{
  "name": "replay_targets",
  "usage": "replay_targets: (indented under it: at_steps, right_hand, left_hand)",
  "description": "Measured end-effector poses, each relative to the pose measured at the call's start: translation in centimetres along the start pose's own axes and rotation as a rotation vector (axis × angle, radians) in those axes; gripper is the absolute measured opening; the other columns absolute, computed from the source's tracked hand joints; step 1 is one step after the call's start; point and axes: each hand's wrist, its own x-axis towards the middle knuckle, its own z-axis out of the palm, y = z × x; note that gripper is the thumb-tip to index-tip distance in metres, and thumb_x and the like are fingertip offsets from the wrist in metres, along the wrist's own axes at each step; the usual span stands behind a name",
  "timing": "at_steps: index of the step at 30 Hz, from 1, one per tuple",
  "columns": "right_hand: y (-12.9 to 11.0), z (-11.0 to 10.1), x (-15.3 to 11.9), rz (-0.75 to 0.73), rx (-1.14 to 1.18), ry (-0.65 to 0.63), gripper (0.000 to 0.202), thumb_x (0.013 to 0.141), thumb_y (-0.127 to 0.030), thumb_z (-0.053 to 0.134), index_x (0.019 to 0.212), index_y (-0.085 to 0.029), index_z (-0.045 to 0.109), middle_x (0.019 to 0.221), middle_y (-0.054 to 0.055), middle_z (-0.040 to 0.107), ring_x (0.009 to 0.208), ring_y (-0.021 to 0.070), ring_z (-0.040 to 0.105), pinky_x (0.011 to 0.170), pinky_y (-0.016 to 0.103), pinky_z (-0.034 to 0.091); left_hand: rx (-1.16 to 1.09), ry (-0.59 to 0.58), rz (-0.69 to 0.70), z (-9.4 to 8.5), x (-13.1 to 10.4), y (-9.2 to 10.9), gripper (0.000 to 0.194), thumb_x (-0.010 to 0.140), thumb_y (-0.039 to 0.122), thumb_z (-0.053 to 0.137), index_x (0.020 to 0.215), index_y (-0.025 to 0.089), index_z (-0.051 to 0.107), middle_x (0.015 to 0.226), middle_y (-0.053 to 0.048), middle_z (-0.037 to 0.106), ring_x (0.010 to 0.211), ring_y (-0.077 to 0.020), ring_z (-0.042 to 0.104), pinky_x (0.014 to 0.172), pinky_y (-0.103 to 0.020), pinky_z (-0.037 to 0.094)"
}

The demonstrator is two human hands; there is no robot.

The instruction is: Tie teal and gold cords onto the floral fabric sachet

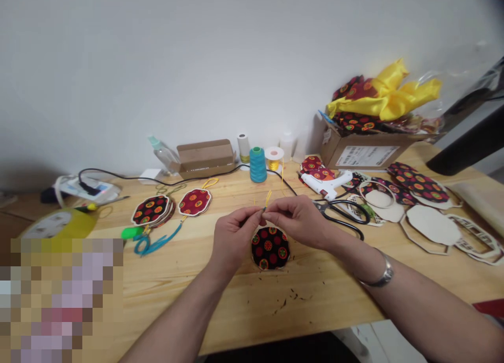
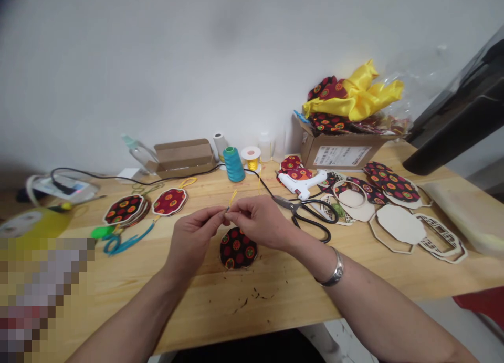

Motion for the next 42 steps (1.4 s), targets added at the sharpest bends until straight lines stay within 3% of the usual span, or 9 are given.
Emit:
replay_targets:
  at_steps: [6,10,19,26,35,39,42]
  right_hand:
    - [0.1,0.0,0.1,0.025,-0.002,0.008,0.021,0.082,-0.026,0.052,0.074,-0.016,0.069,0.055,-0.004,0.052,0.051,0.0065,0.038,0.048,0.020,0.029]
    - [0.2,0.0,0.2,0.019,0.001,0.006,0.021,0.082,-0.027,0.052,0.074,-0.016,0.068,0.054,-0.004,0.051,0.050,0.0064,0.036,0.047,0.020,0.028]
    - [0.1,0.6,-0.1,-0.073,-0.056,0.056,0.019,0.084,-0.020,0.050,0.078,-0.016,0.068,0.064,-0.002,0.062,0.055,0.0066,0.048,0.054,0.018,0.035]
    - [-0.1,0.8,-0.6,-0.187,-0.325,0.067,0.019,0.086,-0.019,0.046,0.083,-0.017,0.065,0.077,0.002,0.068,0.069,0.0110,0.058,0.064,0.022,0.038]
    - [-0.4,0.7,-0.8,-0.406,-0.677,0.080,0.019,0.086,-0.016,0.043,0.080,-0.014,0.061,0.068,0.004,0.061,0.063,0.0124,0.052,0.058,0.025,0.032]
    - [-0.2,0.2,-0.9,-0.554,-0.872,0.097,0.021,0.088,-0.012,0.039,0.081,-0.015,0.059,0.068,0.003,0.057,0.064,0.0134,0.046,0.055,0.028,0.026]
    - [-0.2,-0.5,-0.9,-0.614,-0.975,0.099,0.024,0.091,-0.014,0.036,0.080,-0.015,0.058,0.068,0.003,0.054,0.064,0.0144,0.043,0.054,0.030,0.023]
  left_hand:
    - [-0.006,-0.032,0.083,-0.1,-0.1,-0.3,0.013,0.076,0.023,0.060,0.078,0.016,0.071,0.067,0.001,0.067,0.067,-0.0111,0.059,0.069,-0.022,0.047]
    - [0.015,-0.015,0.087,-0.1,-0.1,-0.2,0.012,0.075,0.023,0.060,0.078,0.016,0.070,0.066,0.001,0.067,0.065,-0.0109,0.059,0.067,-0.021,0.048]
    - [0.057,0.051,0.087,0.0,0.0,0.2,0.011,0.075,0.023,0.061,0.073,0.017,0.070,0.061,0.002,0.066,0.061,-0.0101,0.059,0.063,-0.020,0.047]
    - [0.071,0.076,0.076,0.0,0.1,0.0,0.012,0.075,0.025,0.061,0.072,0.017,0.069,0.062,0.003,0.067,0.062,-0.0102,0.060,0.064,-0.020,0.048]
    - [0.118,0.069,0.075,0.0,0.1,0.0,0.013,0.075,0.025,0.060,0.074,0.016,0.070,0.066,0.000,0.070,0.063,-0.0130,0.061,0.064,-0.023,0.049]
    - [0.211,0.015,0.149,-0.1,-0.1,-0.3,0.015,0.077,0.025,0.058,0.078,0.018,0.070,0.073,-0.001,0.071,0.068,-0.0143,0.062,0.066,-0.024,0.048]
    - [0.268,-0.094,0.211,-0.1,-0.2,-0.5,0.017,0.080,0.024,0.054,0.080,0.020,0.071,0.074,-0.001,0.071,0.072,-0.0154,0.062,0.069,-0.025,0.047]
